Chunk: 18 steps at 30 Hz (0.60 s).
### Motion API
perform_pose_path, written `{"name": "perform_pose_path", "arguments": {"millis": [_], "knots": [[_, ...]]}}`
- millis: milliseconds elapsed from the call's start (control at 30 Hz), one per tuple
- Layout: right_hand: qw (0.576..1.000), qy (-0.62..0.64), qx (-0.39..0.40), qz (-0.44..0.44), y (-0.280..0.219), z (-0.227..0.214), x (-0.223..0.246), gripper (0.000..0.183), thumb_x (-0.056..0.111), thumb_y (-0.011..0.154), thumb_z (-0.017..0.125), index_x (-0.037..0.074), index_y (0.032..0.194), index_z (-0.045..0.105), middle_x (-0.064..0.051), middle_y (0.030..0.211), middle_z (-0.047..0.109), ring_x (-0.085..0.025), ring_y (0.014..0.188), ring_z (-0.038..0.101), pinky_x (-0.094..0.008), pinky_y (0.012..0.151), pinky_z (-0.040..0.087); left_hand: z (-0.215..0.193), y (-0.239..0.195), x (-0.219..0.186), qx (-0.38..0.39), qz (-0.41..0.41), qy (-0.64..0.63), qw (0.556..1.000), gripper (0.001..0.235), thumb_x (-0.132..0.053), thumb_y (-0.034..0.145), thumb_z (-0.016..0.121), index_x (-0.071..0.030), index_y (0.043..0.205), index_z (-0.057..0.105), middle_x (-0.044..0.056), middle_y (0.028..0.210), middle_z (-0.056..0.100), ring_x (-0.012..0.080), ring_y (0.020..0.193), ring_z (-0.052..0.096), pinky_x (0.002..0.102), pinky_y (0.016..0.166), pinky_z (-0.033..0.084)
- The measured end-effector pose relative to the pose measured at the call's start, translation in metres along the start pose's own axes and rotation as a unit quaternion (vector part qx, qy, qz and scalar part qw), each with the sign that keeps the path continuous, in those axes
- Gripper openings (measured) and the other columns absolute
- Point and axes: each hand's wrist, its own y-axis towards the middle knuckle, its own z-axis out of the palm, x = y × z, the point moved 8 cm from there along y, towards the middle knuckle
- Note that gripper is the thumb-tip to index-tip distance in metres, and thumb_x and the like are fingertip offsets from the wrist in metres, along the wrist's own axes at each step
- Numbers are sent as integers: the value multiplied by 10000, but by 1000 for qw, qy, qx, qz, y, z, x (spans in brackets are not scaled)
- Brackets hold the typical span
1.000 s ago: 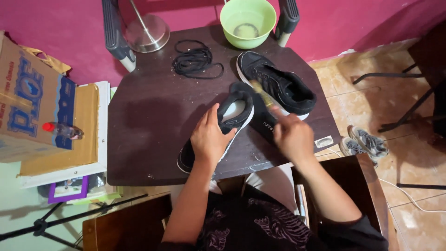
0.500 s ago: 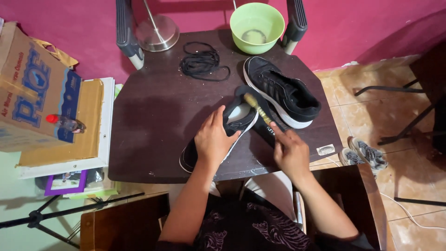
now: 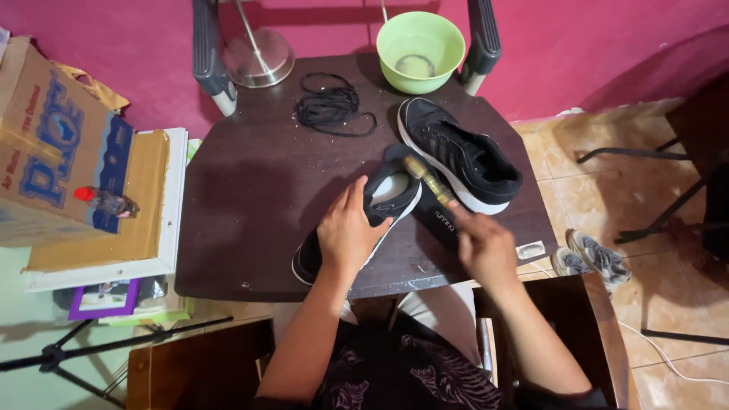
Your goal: The person scrubs a black sneaker with a yellow brush, focusing on the upper, sides, and interior. They dip the brush into a green bowl of water and continue scrubbing the shoe's inner lining and tongue area.
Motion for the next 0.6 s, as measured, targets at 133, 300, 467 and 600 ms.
{"name": "perform_pose_path", "arguments": {"millis": [133,300,467,600], "knots": [[999,-29,-31,15,3,-3,-7,405,51,891,640,164,1259,764,-154,709,641,-380,702,666,-467,662,540,2,3,-1,-10,7,-6,1000,917,-439,643,886,-242,1470,544,5,1373,663,232,1226,655,437,920,574],[1000,12,-5,17,-23,14,6,405,116,874,679,285,1228,778,-52,692,668,-272,680,687,-384,661,569,1,2,0,-14,9,-9,1000,934,-454,618,889,-254,1464,546,-6,1368,665,229,1220,658,448,911,579],[996,84,-4,31,-50,18,25,362,70,861,655,207,1163,798,-82,718,696,-309,694,705,-394,657,566,-10,4,0,10,14,-13,1000,976,-501,608,880,-278,1487,520,-12,1375,657,239,1213,660,459,923,572],[995,82,-36,37,-49,17,2,341,26,908,652,136,1206,776,-145,778,705,-353,739,705,-447,673,564,-23,10,3,95,18,-70,993,1055,-497,637,871,-357,1570,400,5,1437,625,301,1255,637,508,1000,530]]}}
